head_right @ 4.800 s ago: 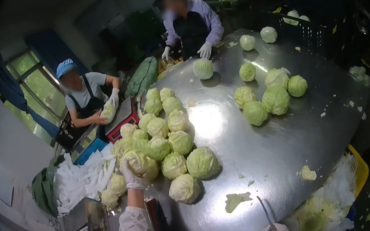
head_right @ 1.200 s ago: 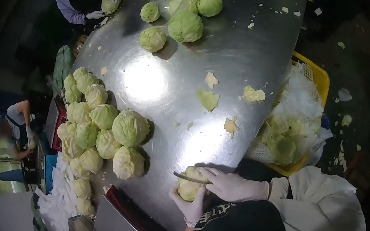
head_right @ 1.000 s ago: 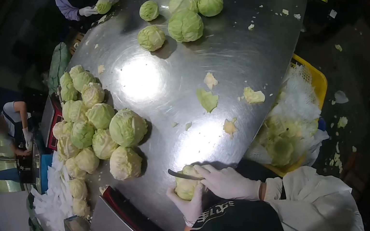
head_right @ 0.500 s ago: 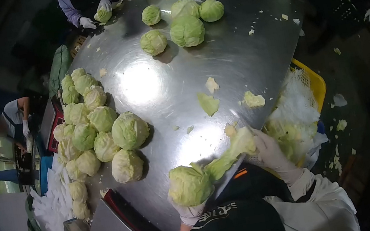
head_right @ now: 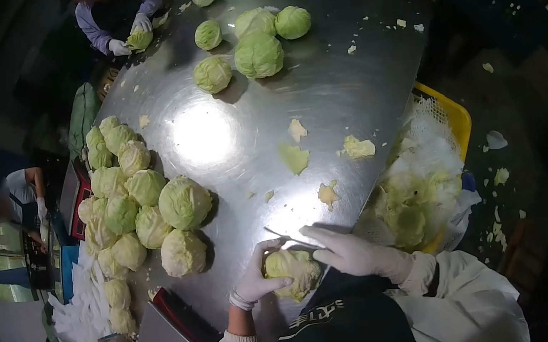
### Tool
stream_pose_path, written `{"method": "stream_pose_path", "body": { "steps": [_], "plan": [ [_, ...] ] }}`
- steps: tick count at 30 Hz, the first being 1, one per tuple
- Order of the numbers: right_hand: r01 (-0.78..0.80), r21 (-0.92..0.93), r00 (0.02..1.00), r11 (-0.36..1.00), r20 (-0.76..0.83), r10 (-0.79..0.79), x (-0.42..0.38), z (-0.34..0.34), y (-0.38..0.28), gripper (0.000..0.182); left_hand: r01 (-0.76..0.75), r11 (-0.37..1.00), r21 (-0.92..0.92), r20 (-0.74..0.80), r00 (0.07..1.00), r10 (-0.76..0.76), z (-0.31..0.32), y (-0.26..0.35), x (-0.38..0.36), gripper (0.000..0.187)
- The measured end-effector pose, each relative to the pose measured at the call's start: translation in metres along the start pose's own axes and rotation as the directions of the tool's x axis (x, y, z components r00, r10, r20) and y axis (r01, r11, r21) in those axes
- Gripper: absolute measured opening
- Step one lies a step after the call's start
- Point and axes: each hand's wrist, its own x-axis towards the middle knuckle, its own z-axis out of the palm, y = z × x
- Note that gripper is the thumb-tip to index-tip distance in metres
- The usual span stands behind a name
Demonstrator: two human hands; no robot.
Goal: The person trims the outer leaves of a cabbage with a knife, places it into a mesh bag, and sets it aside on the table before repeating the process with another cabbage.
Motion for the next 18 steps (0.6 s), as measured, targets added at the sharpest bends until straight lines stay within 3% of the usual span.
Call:
{"method": "stream_pose_path", "body": {
  "steps": [1,2,3,4,6,7,8,10,13,18],
  "plan": [
    [-0.016,-0.003,0.999,1.000,0.037,0.017,0.007,0.010,0.003,0.058,-0.002,1.000,0.002,0.003,1.000,0.002,0.005,0.003,-0.002,0.083],
    [-0.033,-0.007,0.997,0.999,0.074,0.033,0.013,0.021,0.006,0.059,0.115,0.991,-0.066,-0.227,0.966,-0.127,0.012,0.008,-0.009,0.084],
    [0.022,-0.036,0.998,0.999,0.060,-0.020,0.017,0.032,0.014,0.059,0.210,0.965,-0.158,-0.435,0.863,-0.258,0.018,0.009,-0.014,0.086],
    [0.076,-0.066,0.996,0.995,0.050,-0.073,0.020,0.037,0.017,0.059,0.209,0.965,-0.156,-0.436,0.862,-0.257,0.029,0.002,-0.018,0.086],
    [0.091,-0.065,0.993,0.994,0.083,-0.086,0.026,0.038,0.023,0.060,0.014,0.979,0.206,-0.596,0.795,0.114,0.059,-0.016,-0.024,0.083],
    [0.105,-0.063,0.989,0.993,0.113,-0.097,0.027,0.038,0.024,0.061,0.037,0.900,0.435,-0.611,0.746,0.265,0.071,-0.019,-0.021,0.084],
    [0.107,-0.064,0.988,0.992,0.119,-0.099,0.028,0.035,0.023,0.061,0.039,0.900,0.434,-0.616,0.742,0.265,0.074,-0.021,-0.019,0.084],
    [0.077,-0.121,0.983,0.990,0.177,-0.055,0.026,0.028,0.018,0.062,-0.082,0.996,0.046,-0.713,0.695,0.090,0.077,-0.022,-0.015,0.088],
    [-0.022,-0.236,0.973,0.971,0.218,0.075,0.031,0.017,0.005,0.062,-0.052,0.995,0.090,-0.686,0.721,0.100,0.071,-0.012,-0.014,0.089],
    [0.076,-0.286,0.989,0.955,0.146,-0.035,0.050,0.026,0.015,0.056,-0.050,0.996,0.069,-0.657,0.749,0.083,0.061,-0.018,-0.013,0.080]
  ]
}}
